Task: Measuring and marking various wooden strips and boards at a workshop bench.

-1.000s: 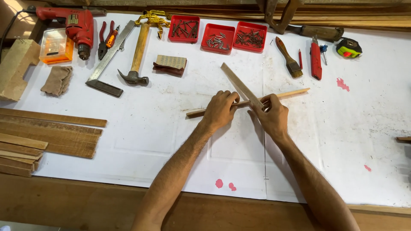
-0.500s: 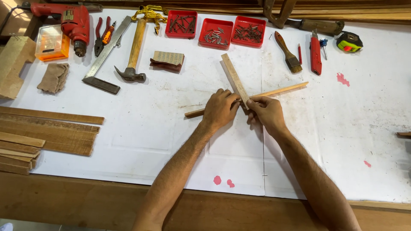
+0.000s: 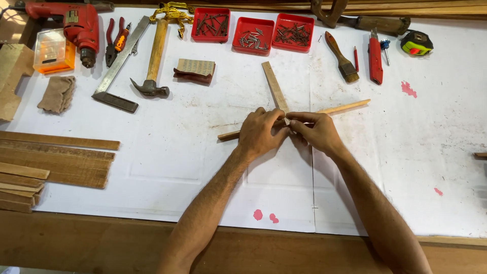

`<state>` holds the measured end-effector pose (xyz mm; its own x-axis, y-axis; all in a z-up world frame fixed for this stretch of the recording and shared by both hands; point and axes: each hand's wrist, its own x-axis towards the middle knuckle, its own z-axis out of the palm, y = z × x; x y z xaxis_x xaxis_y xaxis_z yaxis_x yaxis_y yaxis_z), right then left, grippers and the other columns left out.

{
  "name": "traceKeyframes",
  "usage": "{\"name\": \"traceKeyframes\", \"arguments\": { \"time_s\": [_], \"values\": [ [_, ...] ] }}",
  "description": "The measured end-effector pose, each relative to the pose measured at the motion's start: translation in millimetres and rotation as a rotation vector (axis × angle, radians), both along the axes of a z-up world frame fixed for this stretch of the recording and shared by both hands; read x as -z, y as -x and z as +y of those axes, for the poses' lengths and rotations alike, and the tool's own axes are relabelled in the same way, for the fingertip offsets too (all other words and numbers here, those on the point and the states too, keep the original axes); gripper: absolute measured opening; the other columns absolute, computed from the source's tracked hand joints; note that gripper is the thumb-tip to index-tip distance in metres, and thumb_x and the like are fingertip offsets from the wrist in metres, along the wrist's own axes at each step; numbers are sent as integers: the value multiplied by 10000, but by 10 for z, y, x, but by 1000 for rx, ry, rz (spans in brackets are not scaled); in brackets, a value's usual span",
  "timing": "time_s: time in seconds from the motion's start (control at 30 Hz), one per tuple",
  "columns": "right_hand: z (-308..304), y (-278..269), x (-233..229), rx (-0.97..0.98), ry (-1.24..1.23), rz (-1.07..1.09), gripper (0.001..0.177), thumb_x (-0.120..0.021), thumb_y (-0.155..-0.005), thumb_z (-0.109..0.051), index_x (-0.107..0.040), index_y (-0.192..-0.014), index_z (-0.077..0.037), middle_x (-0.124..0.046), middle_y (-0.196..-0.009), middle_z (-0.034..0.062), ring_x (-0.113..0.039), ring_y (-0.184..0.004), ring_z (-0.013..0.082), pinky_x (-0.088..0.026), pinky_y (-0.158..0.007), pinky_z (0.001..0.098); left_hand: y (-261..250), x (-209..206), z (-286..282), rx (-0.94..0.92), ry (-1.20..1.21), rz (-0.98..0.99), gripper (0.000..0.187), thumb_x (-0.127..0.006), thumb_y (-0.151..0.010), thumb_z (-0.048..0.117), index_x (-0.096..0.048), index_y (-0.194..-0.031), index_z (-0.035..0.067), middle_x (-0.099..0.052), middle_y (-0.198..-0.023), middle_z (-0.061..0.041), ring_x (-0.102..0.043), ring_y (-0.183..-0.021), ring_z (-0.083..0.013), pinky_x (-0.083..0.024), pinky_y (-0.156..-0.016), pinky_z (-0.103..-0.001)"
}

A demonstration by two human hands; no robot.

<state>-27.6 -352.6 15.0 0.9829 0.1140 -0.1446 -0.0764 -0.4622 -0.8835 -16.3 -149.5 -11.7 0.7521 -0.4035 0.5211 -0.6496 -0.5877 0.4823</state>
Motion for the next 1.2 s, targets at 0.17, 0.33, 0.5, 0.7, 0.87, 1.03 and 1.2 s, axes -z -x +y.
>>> {"name": "traceKeyframes", "arguments": {
  "time_s": [0.17,0.33,0.5,0.7,0.87,1.03,1.2],
  "values": [
    [-125,-45,185,-103,256,-471,299,-807,-880,-210,-778,-1164,-119,-785,-954,69,-712,-862,167,-590,-698,292,-63,267,-2,-7,-16,-20,246,-814,-890,284,-752,-1051,107,-755,-823,-23,-605,-725,-153,-469,-691,-359],
    [-97,-68,225,-142,488,-923,259,-871,-801,-211,-810,-1047,-158,-807,-1050,38,-668,-1047,225,-471,-859,400,-51,189,-14,0,14,-31,246,-834,-877,295,-757,-1022,111,-746,-789,-18,-602,-700,-144,-469,-692,-357],
    [-57,-44,413,-93,426,-924,207,-865,-863,-182,-788,-1041,-108,-795,-1007,10,-708,-1003,159,-430,-907,369,-91,352,-28,-17,26,-87,203,-811,-909,260,-766,-1047,118,-773,-846,-15,-608,-693,-131,-479,-709,-338],
    [-44,-34,361,-103,364,-898,232,-885,-824,-178,-789,-1020,-99,-801,-974,28,-739,-947,166,-409,-867,374,-63,251,-28,-16,26,-76,133,-796,-923,222,-764,-1005,121,-787,-847,-18,-607,-667,-135,-475,-686,-326],
    [-15,-26,361,-99,353,-912,234,-887,-820,-184,-790,-1019,-107,-802,-966,18,-736,-929,161,-430,-861,372,-81,291,-49,-21,45,-35,138,-802,-896,218,-768,-984,118,-756,-771,-22,-611,-657,-140,-478,-711,-338],
    [-40,-53,405,-86,320,-859,220,-883,-831,-179,-796,-1024,-118,-802,-964,17,-738,-910,159,-444,-838,360,-94,260,-61,-40,60,35,119,-802,-874,206,-776,-957,124,-742,-719,-15,-622,-651,-137,-487,-742,-359],
    [-75,-37,363,-131,334,-892,186,-831,-874,-153,-795,-1045,-90,-801,-1000,54,-732,-935,184,-441,-822,363,-129,334,-61,-40,30,59,129,-807,-871,212,-777,-962,126,-727,-696,-17,-617,-641,-137,-496,-743,-365]
  ]
}}
